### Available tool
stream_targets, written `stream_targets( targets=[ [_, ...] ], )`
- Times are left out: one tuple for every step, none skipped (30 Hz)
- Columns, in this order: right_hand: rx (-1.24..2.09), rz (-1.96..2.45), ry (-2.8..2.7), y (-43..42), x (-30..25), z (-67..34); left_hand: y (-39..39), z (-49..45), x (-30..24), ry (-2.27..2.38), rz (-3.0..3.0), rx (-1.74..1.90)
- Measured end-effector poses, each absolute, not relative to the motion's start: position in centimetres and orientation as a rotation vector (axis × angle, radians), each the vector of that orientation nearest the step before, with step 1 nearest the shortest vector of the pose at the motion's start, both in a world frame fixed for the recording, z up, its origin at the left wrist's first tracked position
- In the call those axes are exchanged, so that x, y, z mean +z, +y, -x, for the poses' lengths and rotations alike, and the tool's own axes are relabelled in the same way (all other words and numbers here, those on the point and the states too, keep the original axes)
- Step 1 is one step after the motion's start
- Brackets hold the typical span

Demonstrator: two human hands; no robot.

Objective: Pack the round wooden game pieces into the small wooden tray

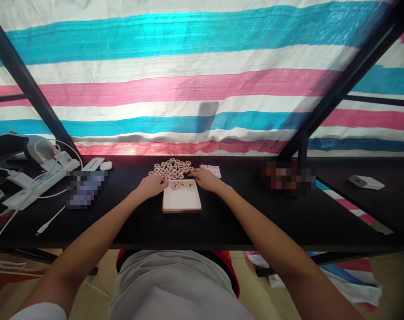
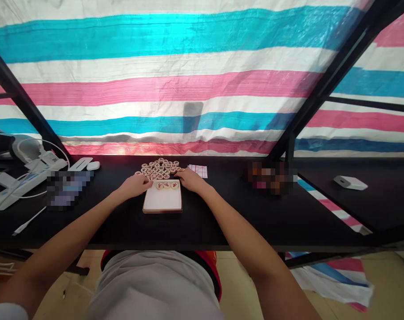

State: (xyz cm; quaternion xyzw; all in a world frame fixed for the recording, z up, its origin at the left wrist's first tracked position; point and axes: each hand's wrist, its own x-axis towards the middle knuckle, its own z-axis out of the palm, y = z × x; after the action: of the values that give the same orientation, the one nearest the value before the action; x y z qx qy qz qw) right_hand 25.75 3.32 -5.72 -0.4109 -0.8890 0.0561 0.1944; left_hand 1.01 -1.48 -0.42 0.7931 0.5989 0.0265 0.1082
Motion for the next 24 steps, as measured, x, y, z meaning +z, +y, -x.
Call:
stream_targets(
  targets=[
    [0.136, 1.157, -2.469, 3.2, -5.7, -25.7, -1.4, -1.0, -0.5, 1.759, -2.332, 0.082],
    [0.115, 1.146, -2.457, 3.1, -5.6, -25.7, -1.4, -1.0, -0.6, 1.758, -2.331, 0.087],
    [0.098, 1.116, -2.467, 3.0, -5.6, -25.6, -1.4, -0.9, -0.6, 1.758, -2.329, 0.089],
    [0.082, 1.076, -2.494, 2.9, -5.6, -25.5, -1.3, -0.9, -0.6, 1.758, -2.33, 0.092],
    [0.068, 1.034, -2.533, 2.9, -5.6, -25.4, -1.3, -0.9, -0.7, 1.761, -2.332, 0.096],
    [0.056, 0.998, -2.574, 2.9, -5.6, -25.3, -1.3, -0.9, -0.7, 1.763, -2.335, 0.099],
    [0.044, 0.978, -2.602, 3.0, -5.6, -25.3, -1.4, -0.9, -0.6, 1.762, -2.339, 0.102],
    [0.032, 0.976, -2.614, 3.0, -5.7, -25.2, -1.4, -0.9, -0.6, 1.759, -2.341, 0.102],
    [0.019, 0.993, -2.611, 3.1, -5.7, -25.2, -1.4, -1.0, -0.5, 1.757, -2.342, 0.099],
    [0.005, 1.023, -2.599, 3.2, -5.7, -25.3, -1.5, -1.0, -0.5, 1.756, -2.34, 0.095],
    [-0.012, 1.059, -2.582, 3.3, -5.7, -25.3, -1.5, -0.9, -0.5, 1.756, -2.339, 0.09],
    [-0.033, 1.098, -2.564, 3.3, -5.7, -25.4, -1.4, -0.9, -0.5, 1.756, -2.338, 0.086],
    [-0.057, 1.131, -2.548, 3.2, -5.6, -25.4, -1.4, -0.9, -0.5, 1.758, -2.338, 0.083],
    [-0.081, 1.157, -2.536, 3.2, -5.5, -25.5, -1.4, -0.9, -0.6, 1.759, -2.337, 0.08],
    [-0.102, 1.177, -2.527, 3.1, -5.3, -25.5, -1.3, -0.8, -0.7, 1.758, -2.338, 0.08],
    [-0.117, 1.196, -2.522, 2.9, -5.1, -25.6, -1.2, -0.8, -0.8, 1.758, -2.339, 0.081],
    [-0.128, 1.218, -2.518, 2.8, -4.9, -25.6, -1.1, -0.7, -0.9, 1.755, -2.34, 0.084],
    [-0.135, 1.244, -2.515, 2.7, -4.7, -25.6, -1.1, -0.7, -1.0, 1.754, -2.343, 0.089],
    [-0.137, 1.273, -2.511, 2.5, -4.5, -25.7, -1.0, -0.7, -1.1, 1.752, -2.348, 0.096],
    [-0.135, 1.3, -2.505, 2.4, -4.3, -25.7, -0.9, -0.6, -1.2, 1.75, -2.356, 0.104],
    [-0.13, 1.323, -2.497, 2.4, -4.1, -25.8, -0.9, -0.6, -1.2, 1.748, -2.366, 0.111],
    [-0.123, 1.341, -2.486, 2.4, -4.0, -25.9, -0.9, -0.6, -1.2, 1.744, -2.375, 0.115],
    [-0.107, 1.352, -2.476, 2.4, -4.0, -25.9, -0.9, -0.6, -1.3, 1.741, -2.383, 0.118],
    [-0.082, 1.358, -2.464, 2.4, -4.0, -26.0, -0.9, -0.7, -1.2, 1.74, -2.387, 0.12]
  ],
)
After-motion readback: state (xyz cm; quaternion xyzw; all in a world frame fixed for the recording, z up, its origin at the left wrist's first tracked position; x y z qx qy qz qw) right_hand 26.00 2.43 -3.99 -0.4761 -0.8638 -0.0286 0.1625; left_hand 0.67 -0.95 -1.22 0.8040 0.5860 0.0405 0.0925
